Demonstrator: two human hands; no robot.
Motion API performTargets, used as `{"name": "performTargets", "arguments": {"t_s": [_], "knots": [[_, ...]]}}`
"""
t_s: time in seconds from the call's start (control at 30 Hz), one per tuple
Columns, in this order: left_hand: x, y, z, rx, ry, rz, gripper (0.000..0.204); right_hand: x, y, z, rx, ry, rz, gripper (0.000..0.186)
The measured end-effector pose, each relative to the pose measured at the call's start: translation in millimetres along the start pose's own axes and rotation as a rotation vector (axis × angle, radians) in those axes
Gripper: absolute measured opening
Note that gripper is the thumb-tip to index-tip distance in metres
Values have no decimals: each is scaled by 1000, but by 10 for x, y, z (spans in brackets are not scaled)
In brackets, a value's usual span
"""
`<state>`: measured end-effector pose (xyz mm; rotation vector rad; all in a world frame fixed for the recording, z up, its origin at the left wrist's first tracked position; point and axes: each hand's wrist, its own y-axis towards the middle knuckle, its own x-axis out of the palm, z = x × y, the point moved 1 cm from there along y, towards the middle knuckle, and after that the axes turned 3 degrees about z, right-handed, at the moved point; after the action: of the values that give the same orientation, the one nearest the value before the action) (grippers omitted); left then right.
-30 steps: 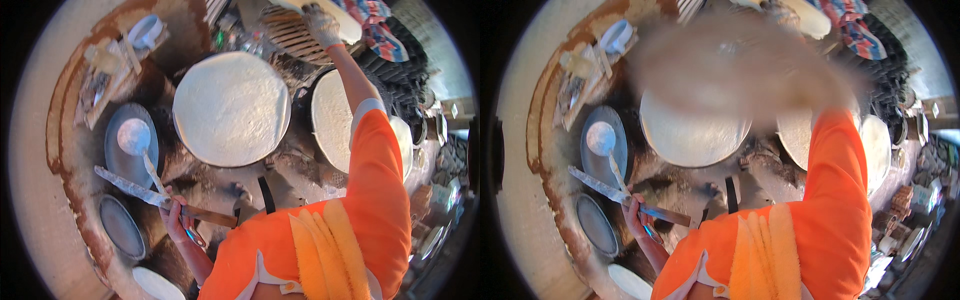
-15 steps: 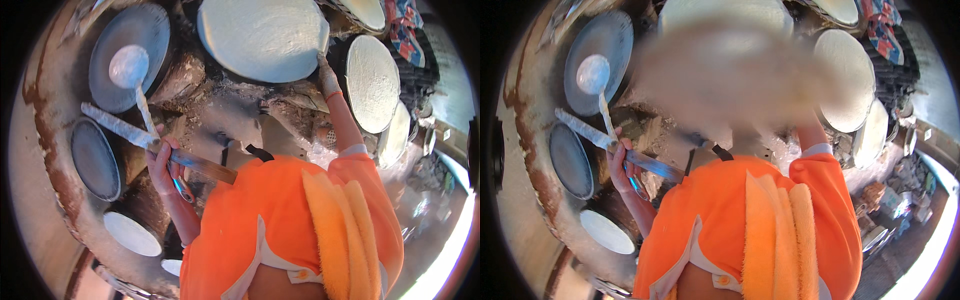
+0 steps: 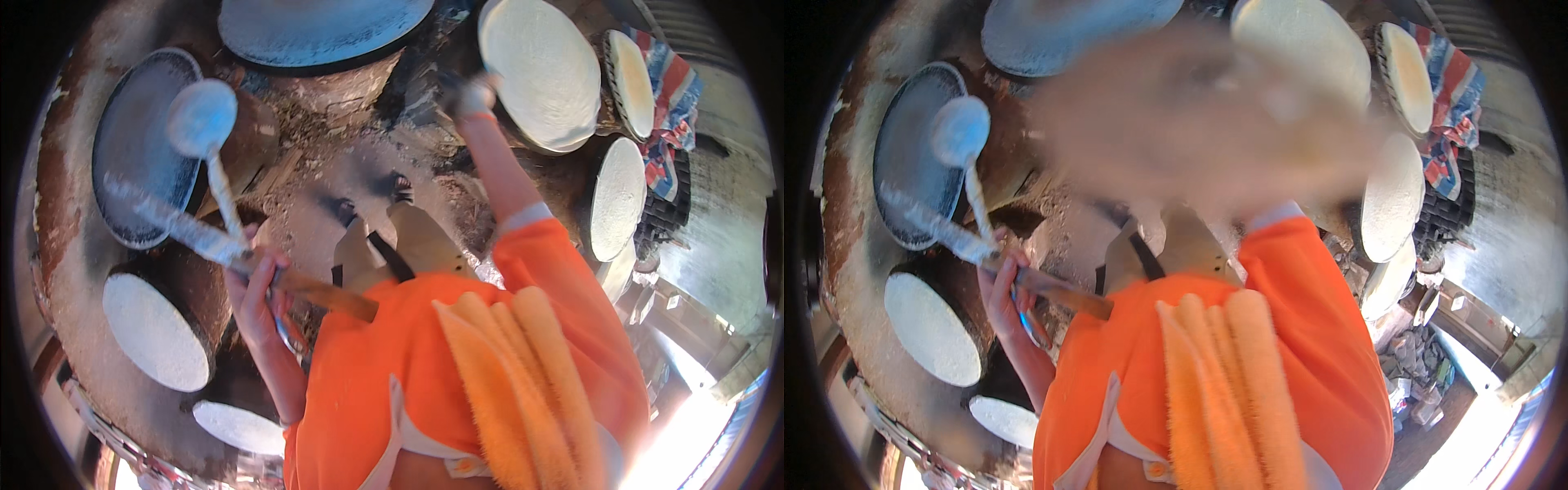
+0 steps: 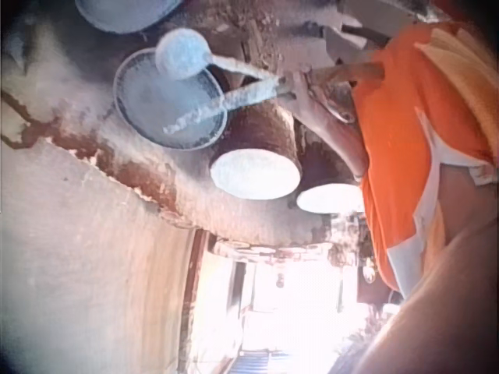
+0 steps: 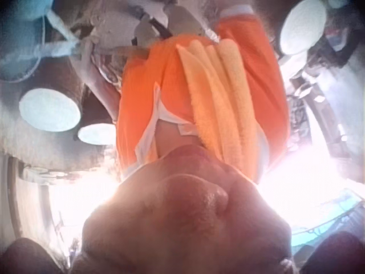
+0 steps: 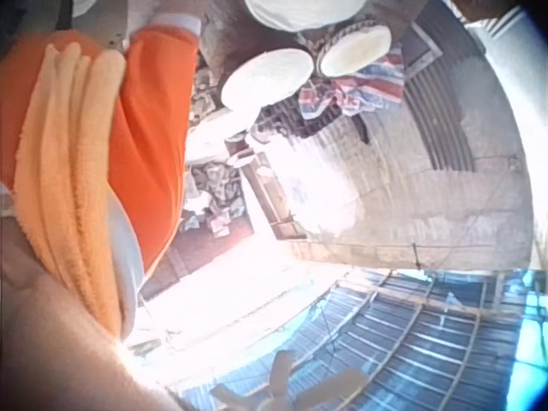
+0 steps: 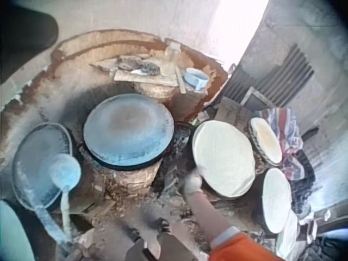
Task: The person scoops batter from a large bowl and pours it onto hot circular pans. They use a ladle to spread the batter into thin, round crepes. The person flips the crepes with a spatula and removes the cooked ones to a stack.
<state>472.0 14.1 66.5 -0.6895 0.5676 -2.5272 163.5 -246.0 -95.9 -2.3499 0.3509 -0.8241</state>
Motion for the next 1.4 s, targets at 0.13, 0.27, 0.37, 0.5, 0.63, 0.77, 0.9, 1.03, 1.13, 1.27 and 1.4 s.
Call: {"name": "performTargets", "arguments": {"t_s": [0.13, 0.27, 0.37, 0.5, 0.63, 0.77, 0.9, 1.03, 1.13, 1.27, 1.4], "knots": [[-138, -59, 59, 29, -118, -85, 45, 378, 242, 345, -77, -106, -42, 71], [-139, 33, 21, 73, -52, -137, 40, -471, -426, 770, -39, -328, -112, 72], [-123, 48, -4, 101, -68, -157, 39, -1380, -1029, 508, 153, -161, 123, 34], [43, 16, -135, 82, -71, -95, 40, -1458, -1115, -28, 215, 74, 83, 29], [247, -219, -220, 57, -132, 43, 44, -933, -138, 105, -91, 110, 360, 29], [25, -786, -363, 141, -237, 233, 45, -253, 154, 400, 109, -451, -107, 32], [-183, -1642, -374, 51, -179, 672, 37, 705, -912, 918, 124, -769, -509, 49], [-607, -2228, -648, 292, -416, 621, 37, 945, -2782, 1522, 103, -971, -1298, 48], [-1183, -2768, -1109, 380, -501, 708, 41, 731, -4200, 2161, -191, -1030, -1960, 47], [-2016, -3645, -1514, 493, -545, 964, 39, 394, -5505, 3297, -394, -937, -2302, 47], [-2450, -4531, -1975, 620, -723, 1152, 31, 255, -5968, 4113, -146, -1324, -2343, 44]]}}
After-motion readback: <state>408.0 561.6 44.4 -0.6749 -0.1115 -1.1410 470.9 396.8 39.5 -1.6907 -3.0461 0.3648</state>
